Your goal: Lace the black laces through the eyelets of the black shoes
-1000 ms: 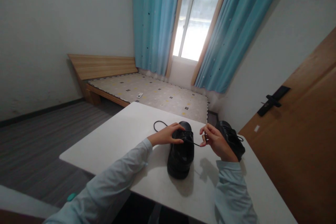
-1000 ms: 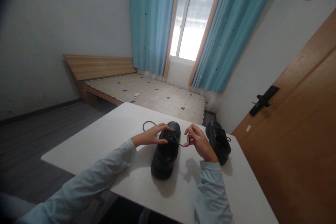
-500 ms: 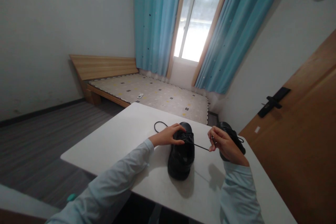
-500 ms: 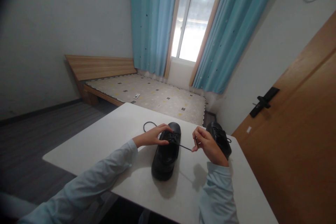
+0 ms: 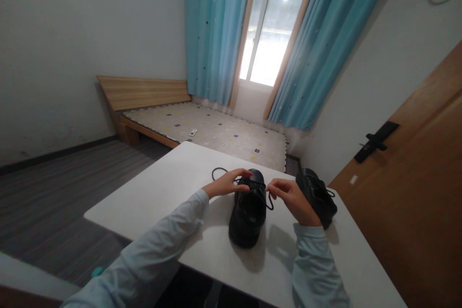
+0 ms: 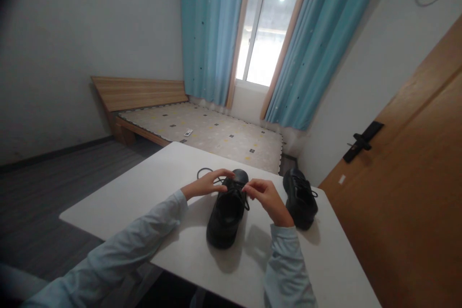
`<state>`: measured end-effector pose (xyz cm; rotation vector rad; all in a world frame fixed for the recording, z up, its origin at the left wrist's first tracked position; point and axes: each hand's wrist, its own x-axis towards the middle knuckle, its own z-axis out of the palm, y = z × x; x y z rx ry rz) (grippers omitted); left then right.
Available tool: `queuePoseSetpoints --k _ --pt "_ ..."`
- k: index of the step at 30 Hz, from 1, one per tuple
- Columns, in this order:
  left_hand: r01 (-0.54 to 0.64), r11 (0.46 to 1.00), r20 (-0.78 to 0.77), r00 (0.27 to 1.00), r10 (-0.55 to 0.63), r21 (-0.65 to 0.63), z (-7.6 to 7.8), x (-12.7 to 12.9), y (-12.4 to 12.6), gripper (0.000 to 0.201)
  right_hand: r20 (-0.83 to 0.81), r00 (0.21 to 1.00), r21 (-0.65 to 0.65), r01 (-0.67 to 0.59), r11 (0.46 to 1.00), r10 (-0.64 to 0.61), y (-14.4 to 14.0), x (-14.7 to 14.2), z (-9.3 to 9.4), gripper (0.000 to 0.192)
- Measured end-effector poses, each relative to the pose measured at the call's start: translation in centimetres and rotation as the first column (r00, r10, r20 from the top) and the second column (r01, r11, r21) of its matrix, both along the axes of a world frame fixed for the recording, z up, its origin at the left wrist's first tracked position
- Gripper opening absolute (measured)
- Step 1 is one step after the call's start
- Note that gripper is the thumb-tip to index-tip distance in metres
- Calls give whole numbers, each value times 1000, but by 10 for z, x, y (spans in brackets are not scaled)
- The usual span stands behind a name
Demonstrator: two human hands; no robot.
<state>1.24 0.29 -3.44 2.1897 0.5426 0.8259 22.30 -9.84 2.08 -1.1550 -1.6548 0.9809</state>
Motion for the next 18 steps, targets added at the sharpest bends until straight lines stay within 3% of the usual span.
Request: queuePoseSetpoints --k 4,8,11,15,18 --pt "-315 949 -67 947 315 3 -5 -9 14 27 45 996 -97 -69 993 73 4 -8 -11 25" --pt "-514 819 -249 784 569 253 -11 -22 25 14 60 983 -128 -164 978 172 4 -13 -16 28" --pt "-513 774 -324 710 626 371 -14 -24 25 12 119 975 -113 -174 978 187 2 -14 -15 27" --pt "-381 829 -368 762 532 410 -16 -15 21 15 122 983 -75 -130 989 139 1 -12 -11 25" --pt "-319 852 -387 785 483 415 -21 -9 19 15 54 998 -41 -15 999 17 5 -12 -12 26"
